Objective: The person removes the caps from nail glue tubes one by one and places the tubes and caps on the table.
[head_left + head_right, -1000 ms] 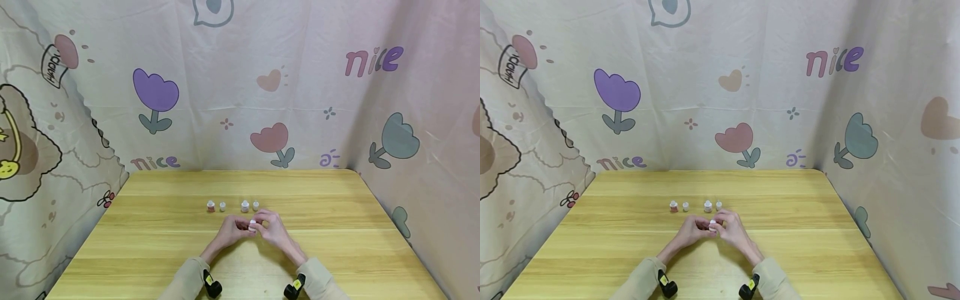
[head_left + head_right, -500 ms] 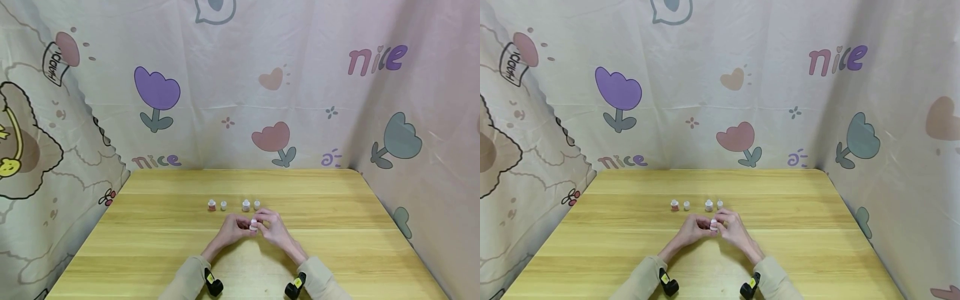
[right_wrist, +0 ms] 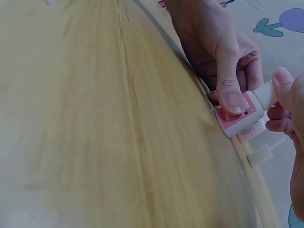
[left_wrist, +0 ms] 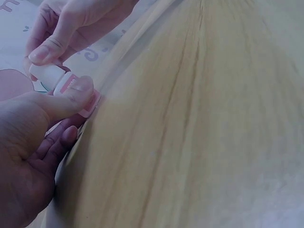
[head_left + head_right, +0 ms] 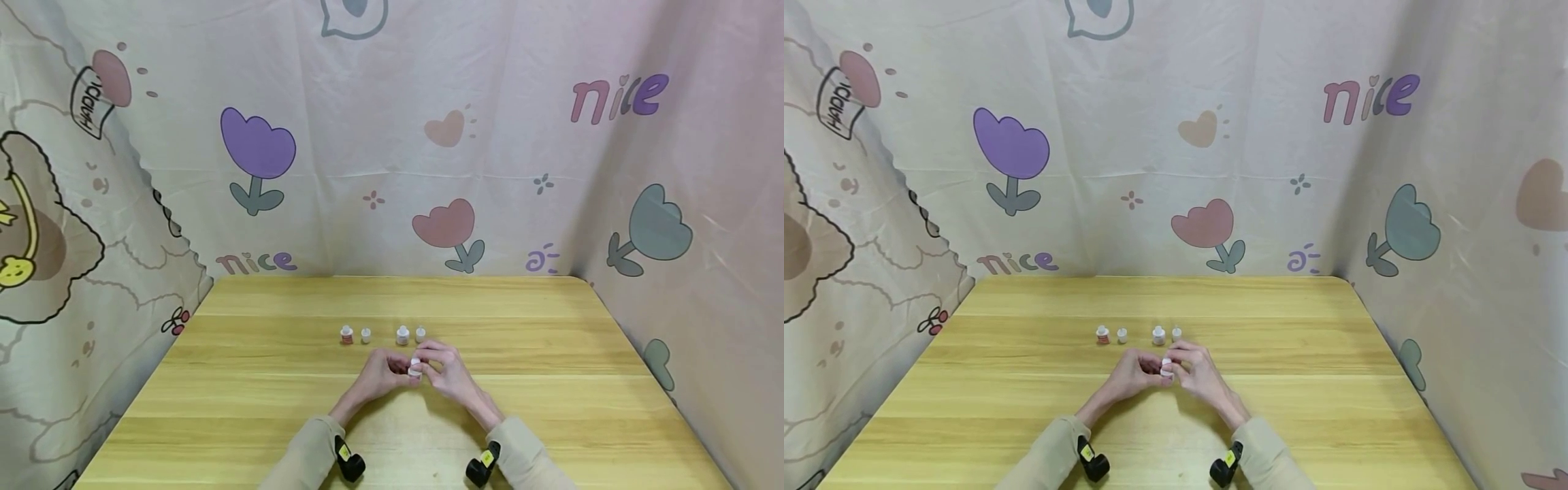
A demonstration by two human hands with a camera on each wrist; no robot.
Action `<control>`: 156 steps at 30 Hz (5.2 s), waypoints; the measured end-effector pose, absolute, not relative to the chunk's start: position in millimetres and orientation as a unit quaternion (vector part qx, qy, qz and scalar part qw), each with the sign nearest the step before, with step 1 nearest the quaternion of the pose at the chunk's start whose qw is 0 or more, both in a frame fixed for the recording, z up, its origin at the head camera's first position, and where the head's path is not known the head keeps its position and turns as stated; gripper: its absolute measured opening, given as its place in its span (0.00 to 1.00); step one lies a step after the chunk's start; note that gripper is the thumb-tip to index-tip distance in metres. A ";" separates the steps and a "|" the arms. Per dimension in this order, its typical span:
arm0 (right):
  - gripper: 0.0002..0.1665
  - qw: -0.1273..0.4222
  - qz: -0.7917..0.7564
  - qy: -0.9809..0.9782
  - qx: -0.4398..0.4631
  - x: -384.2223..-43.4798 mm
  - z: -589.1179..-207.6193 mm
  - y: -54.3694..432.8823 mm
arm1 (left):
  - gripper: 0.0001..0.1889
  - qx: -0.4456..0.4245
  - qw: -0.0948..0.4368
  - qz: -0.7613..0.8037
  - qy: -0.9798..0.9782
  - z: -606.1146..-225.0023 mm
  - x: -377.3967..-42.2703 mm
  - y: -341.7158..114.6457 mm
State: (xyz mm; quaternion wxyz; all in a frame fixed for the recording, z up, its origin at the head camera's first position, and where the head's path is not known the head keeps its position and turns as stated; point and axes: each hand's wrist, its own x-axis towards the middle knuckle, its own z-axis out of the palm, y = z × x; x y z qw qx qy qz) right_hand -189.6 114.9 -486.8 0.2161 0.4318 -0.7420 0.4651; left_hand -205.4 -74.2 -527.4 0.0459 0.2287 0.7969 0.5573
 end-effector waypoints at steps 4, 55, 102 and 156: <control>0.10 0.214 0.466 -0.742 0.432 -191.7 -490.0 115.6 | 0.10 0.233 0.052 0.553 0.798 -526.8 -206.0 -74.8; 0.06 0.071 0.530 -0.781 0.323 -200.1 -518.4 123.1 | 0.07 0.259 0.044 0.540 0.800 -527.3 -205.1 -75.2; 0.09 0.056 0.516 -0.793 0.319 -198.4 -509.3 125.2 | 0.06 0.266 0.048 0.539 0.798 -525.9 -208.2 -77.2; 0.06 0.122 0.501 -0.797 0.315 -177.4 -470.2 111.8 | 0.08 0.248 0.045 0.548 0.798 -528.0 -207.9 -78.3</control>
